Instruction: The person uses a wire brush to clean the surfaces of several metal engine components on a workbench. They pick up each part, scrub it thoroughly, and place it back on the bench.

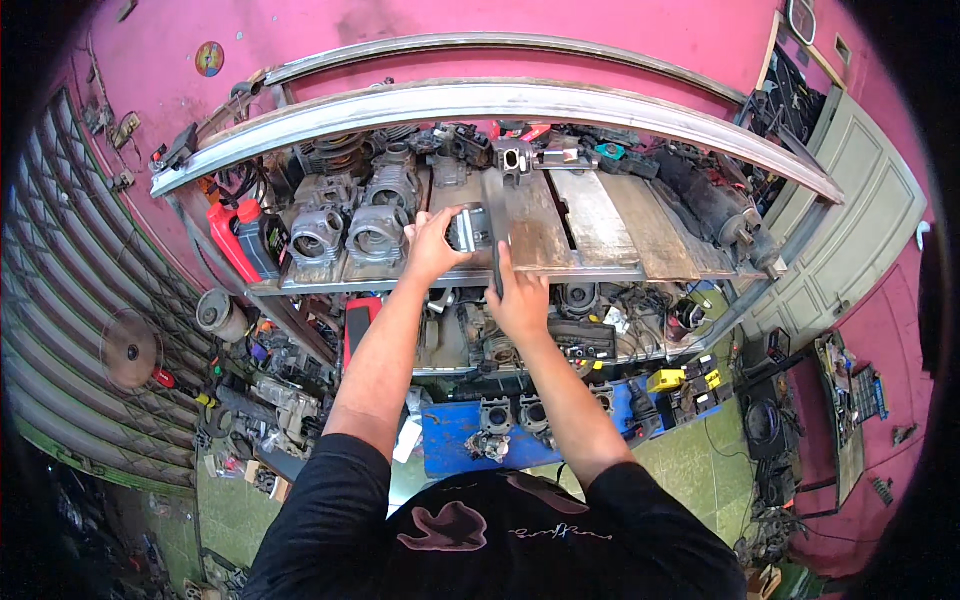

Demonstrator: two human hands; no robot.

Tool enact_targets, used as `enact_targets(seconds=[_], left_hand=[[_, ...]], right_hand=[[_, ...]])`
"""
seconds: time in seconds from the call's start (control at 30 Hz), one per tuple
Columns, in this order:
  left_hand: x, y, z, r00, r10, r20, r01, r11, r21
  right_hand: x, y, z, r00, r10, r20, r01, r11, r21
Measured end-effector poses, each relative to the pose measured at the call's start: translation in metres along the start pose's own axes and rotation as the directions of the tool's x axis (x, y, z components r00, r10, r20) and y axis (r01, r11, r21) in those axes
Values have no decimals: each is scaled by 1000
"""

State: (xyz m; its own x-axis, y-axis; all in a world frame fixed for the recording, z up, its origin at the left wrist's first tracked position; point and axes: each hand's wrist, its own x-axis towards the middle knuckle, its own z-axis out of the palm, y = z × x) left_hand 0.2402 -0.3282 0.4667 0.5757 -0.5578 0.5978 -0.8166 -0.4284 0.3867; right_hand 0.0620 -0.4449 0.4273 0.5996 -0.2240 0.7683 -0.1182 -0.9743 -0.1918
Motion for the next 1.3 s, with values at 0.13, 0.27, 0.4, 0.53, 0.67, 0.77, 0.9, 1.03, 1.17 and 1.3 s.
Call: enact_targets(seconds=[0.13, 0.27, 0.4, 0.53, 0.67, 0.77, 0.9, 1.03, 1.17, 1.3], left_hand=[[-2, -2, -8, 998, -41, 45, 40, 999, 12], [9, -21, -1, 992, -117, -42, 118, 993, 18], [9, -14, -4, 992, -122, 26, 122, 992, 25], [2, -13, 0, 997, -79, -9, 79, 997, 3], [-1, -7, -1, 998, -67, -13, 67, 998, 14], [-1, -9, -1, 999, -52, -7, 52, 999, -2], [-1, -13, 2, 992, -115, -42, 114, 993, -13], [0, -6, 0, 998, -63, 23, 64, 998, -26], [-7, -13, -1, 995, -99, -15, 98, 994, -38], [-7, -17, -1, 995, -97, -21, 97, 995, -28]], right_hand=[[-57, -5, -9, 992, 80, 94, -86, 994, 64], [-99, -13, -13, 999, 13, 32, -17, 991, 134], [-72, -20, -29, 998, 28, -57, -14, 971, 238], [23, -28, -39, 994, 28, -102, -3, 972, 235], [33, -21, -9, 992, 84, 94, -94, 990, 105], [6, -22, 2, 999, -10, -43, 13, 997, 80], [-46, -33, -3, 993, 41, 108, -49, 996, 72], [-87, -21, -12, 999, 23, 43, -30, 985, 172], [-84, -28, -39, 988, 92, 121, -113, 977, 181], [-12, -16, -36, 998, 29, 64, -38, 989, 142]])
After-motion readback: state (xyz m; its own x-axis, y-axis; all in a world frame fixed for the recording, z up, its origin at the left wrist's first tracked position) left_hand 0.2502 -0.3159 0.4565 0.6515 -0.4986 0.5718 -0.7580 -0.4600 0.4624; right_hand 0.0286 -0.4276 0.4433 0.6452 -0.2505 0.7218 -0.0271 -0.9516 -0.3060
